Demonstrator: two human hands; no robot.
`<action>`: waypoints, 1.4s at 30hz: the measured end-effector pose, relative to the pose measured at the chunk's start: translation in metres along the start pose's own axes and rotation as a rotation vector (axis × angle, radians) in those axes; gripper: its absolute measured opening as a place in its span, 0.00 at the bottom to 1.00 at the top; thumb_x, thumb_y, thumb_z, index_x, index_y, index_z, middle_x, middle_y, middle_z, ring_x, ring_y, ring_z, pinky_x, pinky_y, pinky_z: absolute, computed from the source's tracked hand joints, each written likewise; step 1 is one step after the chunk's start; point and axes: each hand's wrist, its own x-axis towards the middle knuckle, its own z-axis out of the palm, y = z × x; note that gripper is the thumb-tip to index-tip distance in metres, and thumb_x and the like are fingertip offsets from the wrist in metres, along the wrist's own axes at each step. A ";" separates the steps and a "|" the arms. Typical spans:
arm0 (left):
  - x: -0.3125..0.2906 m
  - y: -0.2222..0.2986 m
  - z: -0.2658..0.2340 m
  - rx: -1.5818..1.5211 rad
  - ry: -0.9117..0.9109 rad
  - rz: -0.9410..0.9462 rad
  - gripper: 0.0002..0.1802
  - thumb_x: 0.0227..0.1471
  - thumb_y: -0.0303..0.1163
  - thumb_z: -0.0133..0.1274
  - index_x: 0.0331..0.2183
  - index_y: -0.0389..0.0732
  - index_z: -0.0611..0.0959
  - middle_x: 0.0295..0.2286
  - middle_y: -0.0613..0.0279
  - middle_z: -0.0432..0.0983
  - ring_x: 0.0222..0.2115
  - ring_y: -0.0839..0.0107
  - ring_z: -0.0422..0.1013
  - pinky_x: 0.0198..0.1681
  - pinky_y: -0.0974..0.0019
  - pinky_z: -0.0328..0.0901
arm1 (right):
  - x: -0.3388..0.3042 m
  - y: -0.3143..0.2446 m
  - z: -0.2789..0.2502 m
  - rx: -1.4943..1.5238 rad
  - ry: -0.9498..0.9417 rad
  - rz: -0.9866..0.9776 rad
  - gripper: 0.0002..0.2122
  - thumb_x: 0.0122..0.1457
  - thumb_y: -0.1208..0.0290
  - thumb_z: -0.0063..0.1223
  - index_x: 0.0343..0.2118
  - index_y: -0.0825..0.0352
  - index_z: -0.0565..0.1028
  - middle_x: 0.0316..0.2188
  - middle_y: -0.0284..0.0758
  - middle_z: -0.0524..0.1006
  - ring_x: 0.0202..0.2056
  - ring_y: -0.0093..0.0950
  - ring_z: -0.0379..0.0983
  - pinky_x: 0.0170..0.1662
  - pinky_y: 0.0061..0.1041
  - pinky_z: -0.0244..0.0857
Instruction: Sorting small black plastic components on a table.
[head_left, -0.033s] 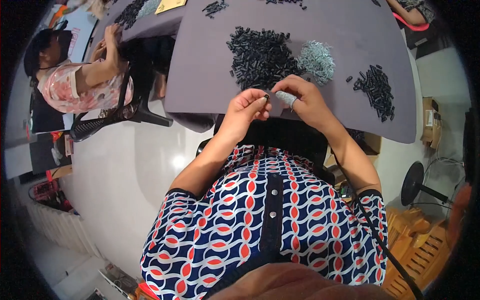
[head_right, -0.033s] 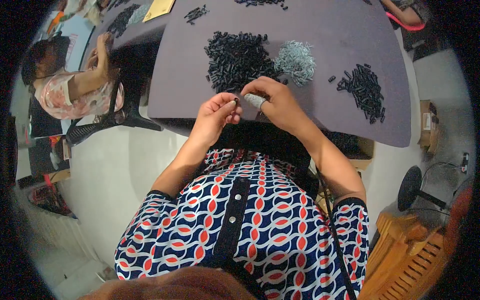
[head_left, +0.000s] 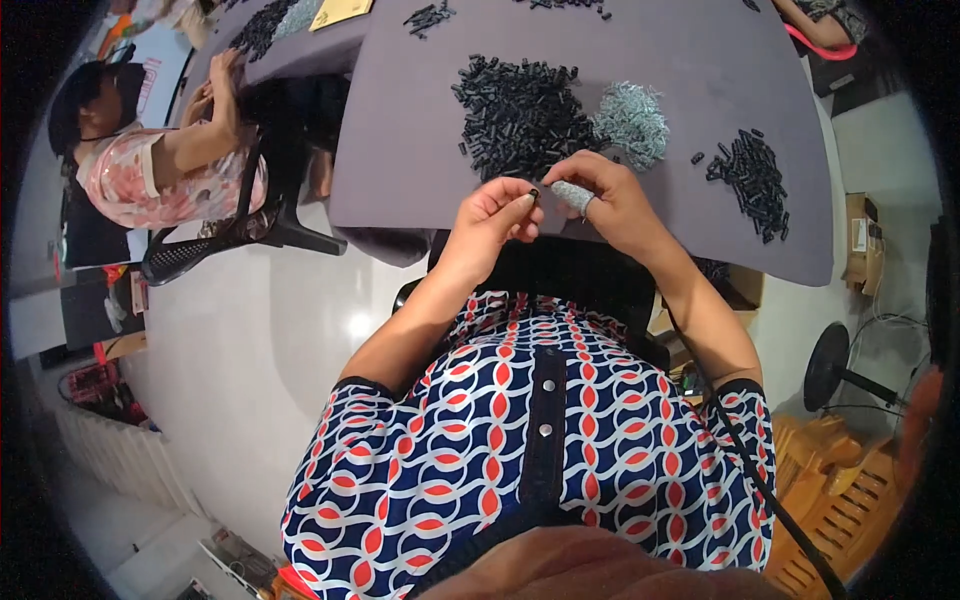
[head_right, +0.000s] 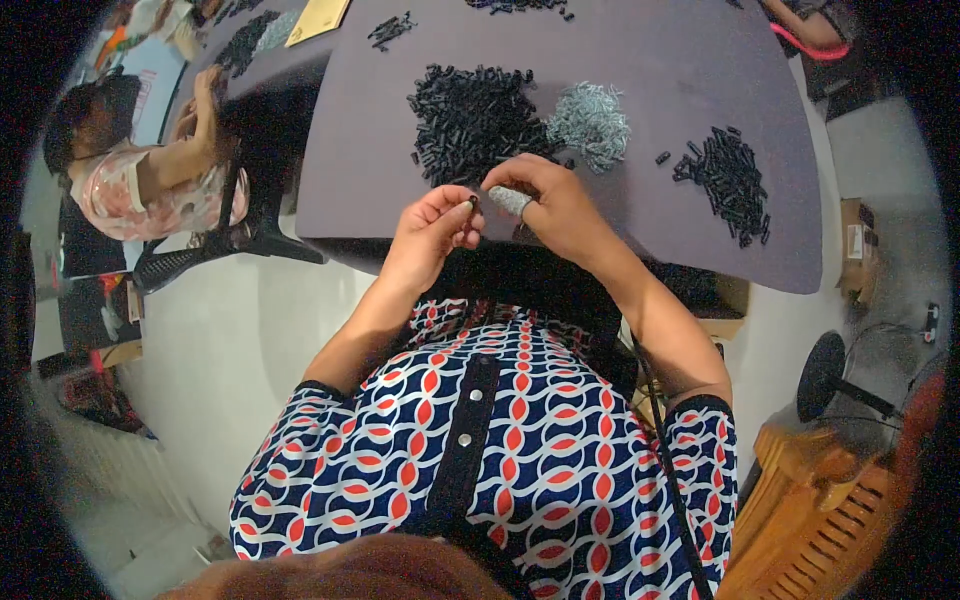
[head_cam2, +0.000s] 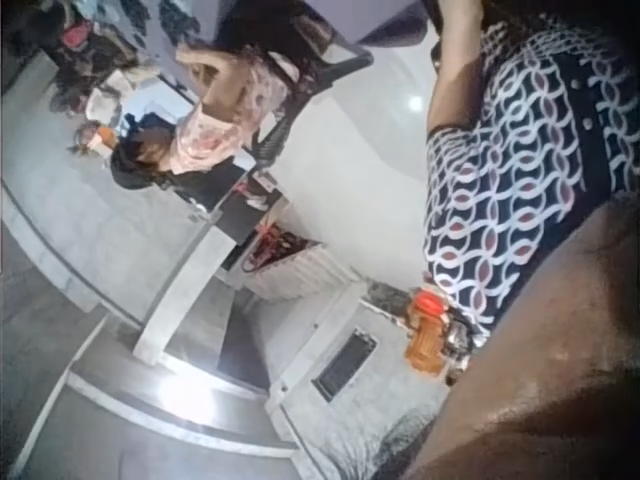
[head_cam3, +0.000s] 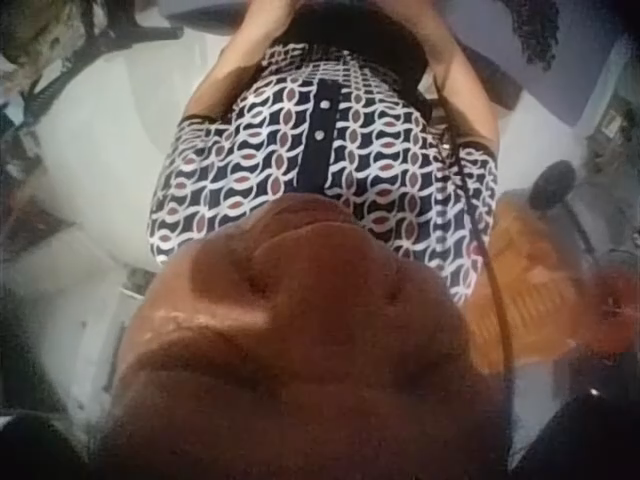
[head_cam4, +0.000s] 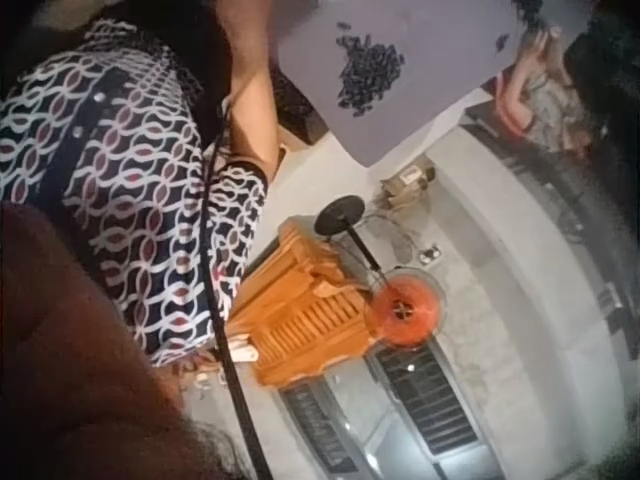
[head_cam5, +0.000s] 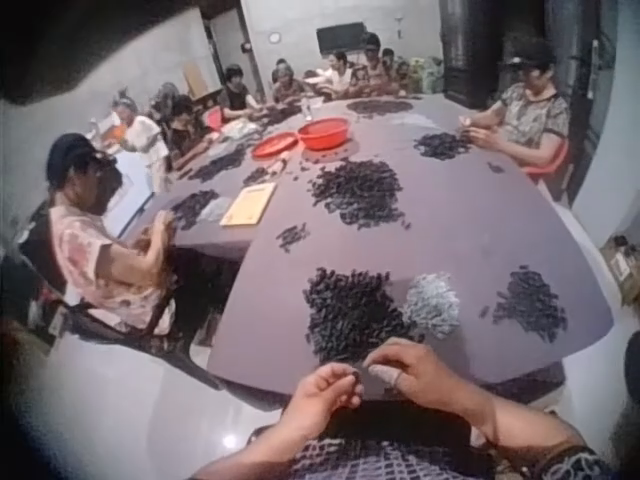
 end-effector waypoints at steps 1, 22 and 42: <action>0.002 0.001 0.002 0.020 0.010 -0.002 0.08 0.63 0.28 0.48 0.42 0.36 0.78 0.29 0.63 0.78 0.25 0.78 0.73 0.31 0.76 0.70 | -0.001 0.000 -0.002 0.003 0.008 -0.005 0.12 0.54 0.84 0.47 0.40 0.70 0.78 0.37 0.36 0.75 0.37 0.27 0.75 0.41 0.25 0.69; 0.005 0.005 0.021 0.199 -0.036 0.028 0.06 0.61 0.27 0.52 0.39 0.37 0.80 0.27 0.64 0.79 0.23 0.80 0.73 0.29 0.77 0.68 | -0.009 -0.005 -0.021 -0.020 -0.104 -0.015 0.05 0.54 0.82 0.57 0.34 0.71 0.76 0.36 0.30 0.72 0.38 0.20 0.72 0.42 0.19 0.66; 0.006 -0.014 0.020 -0.259 -0.100 -0.309 0.06 0.60 0.29 0.52 0.36 0.37 0.80 0.25 0.59 0.79 0.21 0.74 0.74 0.25 0.73 0.69 | -0.024 -0.017 -0.015 -0.161 -0.136 -0.041 0.17 0.54 0.84 0.56 0.47 0.68 0.76 0.37 0.32 0.78 0.35 0.17 0.73 0.39 0.19 0.68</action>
